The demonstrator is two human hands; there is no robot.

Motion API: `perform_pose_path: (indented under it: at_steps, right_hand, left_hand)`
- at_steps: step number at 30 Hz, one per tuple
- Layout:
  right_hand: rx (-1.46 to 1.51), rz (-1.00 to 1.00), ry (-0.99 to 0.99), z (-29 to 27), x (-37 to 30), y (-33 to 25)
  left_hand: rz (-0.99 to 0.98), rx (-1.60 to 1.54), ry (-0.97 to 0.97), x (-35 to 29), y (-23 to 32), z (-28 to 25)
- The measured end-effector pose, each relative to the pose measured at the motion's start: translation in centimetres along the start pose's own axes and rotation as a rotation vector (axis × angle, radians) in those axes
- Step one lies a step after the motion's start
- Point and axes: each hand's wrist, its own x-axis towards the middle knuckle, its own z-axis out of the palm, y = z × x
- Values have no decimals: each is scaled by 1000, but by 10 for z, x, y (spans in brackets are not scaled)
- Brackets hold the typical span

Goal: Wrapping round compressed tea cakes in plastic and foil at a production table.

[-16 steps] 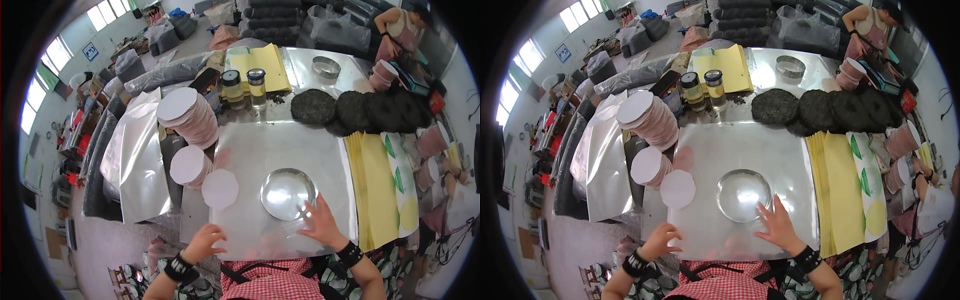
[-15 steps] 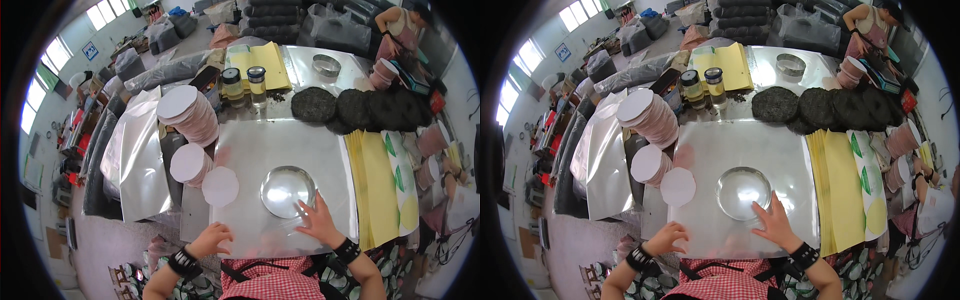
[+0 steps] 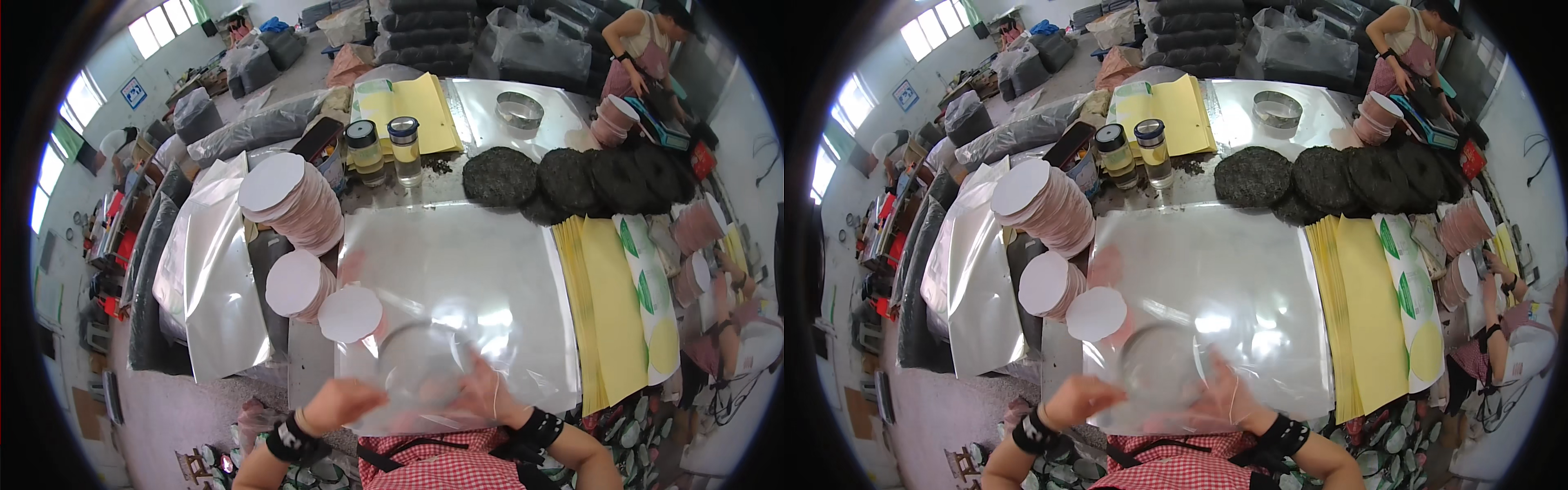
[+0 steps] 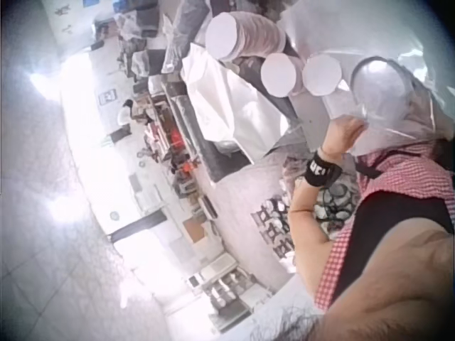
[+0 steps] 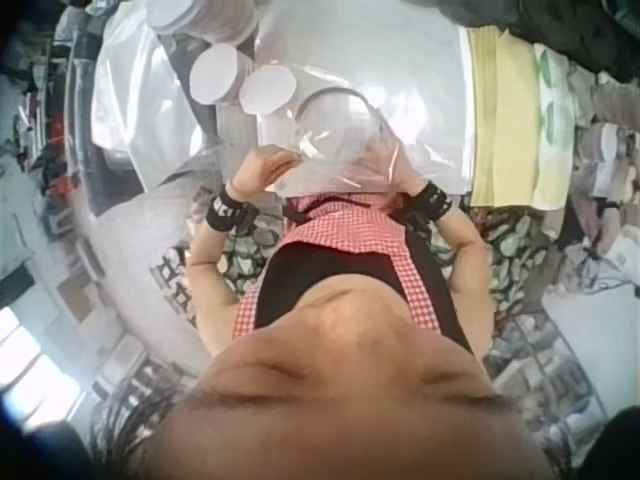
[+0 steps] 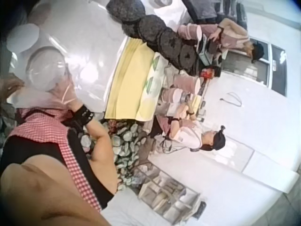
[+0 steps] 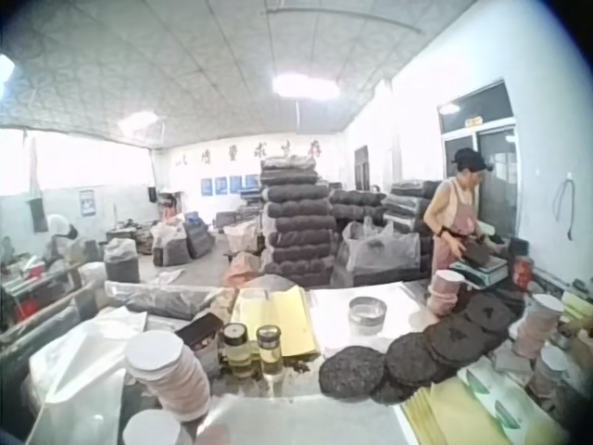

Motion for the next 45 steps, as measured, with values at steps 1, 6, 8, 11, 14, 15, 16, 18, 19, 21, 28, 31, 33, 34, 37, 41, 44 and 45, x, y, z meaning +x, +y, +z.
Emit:
perform_pose_path:
  at_steps: [1, 6, 8, 11, 14, 15, 16, 18, 19, 21, 28, 31, 33, 34, 37, 41, 44, 45]
  right_hand:
    - [-91, 93, 62, -14, -3, 33]
    - [-392, 96, 132, -36, 9, 7]
    - [-505, 22, 25, -21, -52, 13]
    - [-301, -148, -162, -15, -142, 0]
    - [-309, 25, -222, -72, -155, 31]
    - [-271, 63, -103, -121, -117, 9]
    - [-487, 300, 73, -160, -61, 0]
    - [-494, 366, 496, -254, 10, 71]
    - [-161, 510, 608, -295, 42, 132]
    - [436, 713, 1112, -415, 62, 210]
    - [692, 197, 1444, -393, 167, 229]
    - [113, 481, 1021, -327, 186, 212]
    - [-178, 490, 953, -310, 182, 186]
    - [-159, 422, 983, -308, 179, 179]
    - [-132, 205, 1035, -311, 174, 158]
    - [340, 226, 948, -249, 149, 96]
    - [576, 499, 654, -180, 94, 38]
    - [626, 522, 600, -155, 82, 30]
  left_hand:
    - [28, 97, 2, -8, -3, 20]
    - [-122, 244, -85, 7, -38, 33]
    - [2, 277, 238, 27, -44, 18]
    - [-200, 553, 357, 56, -77, 10]
    - [-285, 597, 177, 38, -107, 26]
    - [-307, 611, 200, 31, -106, 30]
    - [-340, 626, 185, 27, -102, 35]
    - [-356, 657, 178, 45, -98, 39]
    - [-396, 665, 174, 34, -88, 31]
    - [-338, 576, 185, 54, -95, 34]
    - [-366, 369, 358, 20, -90, 27]
    - [-407, 325, 452, 29, -71, 20]
    - [-596, 185, 574, 48, -31, -1]
    - [-322, 337, 656, 61, -16, -7]
    - [209, 491, 682, 114, 15, 16]
    - [71, 458, 397, 139, -1, 72]
    - [115, 320, 472, 125, 2, 65]
    - [159, 306, 498, 118, 1, 59]
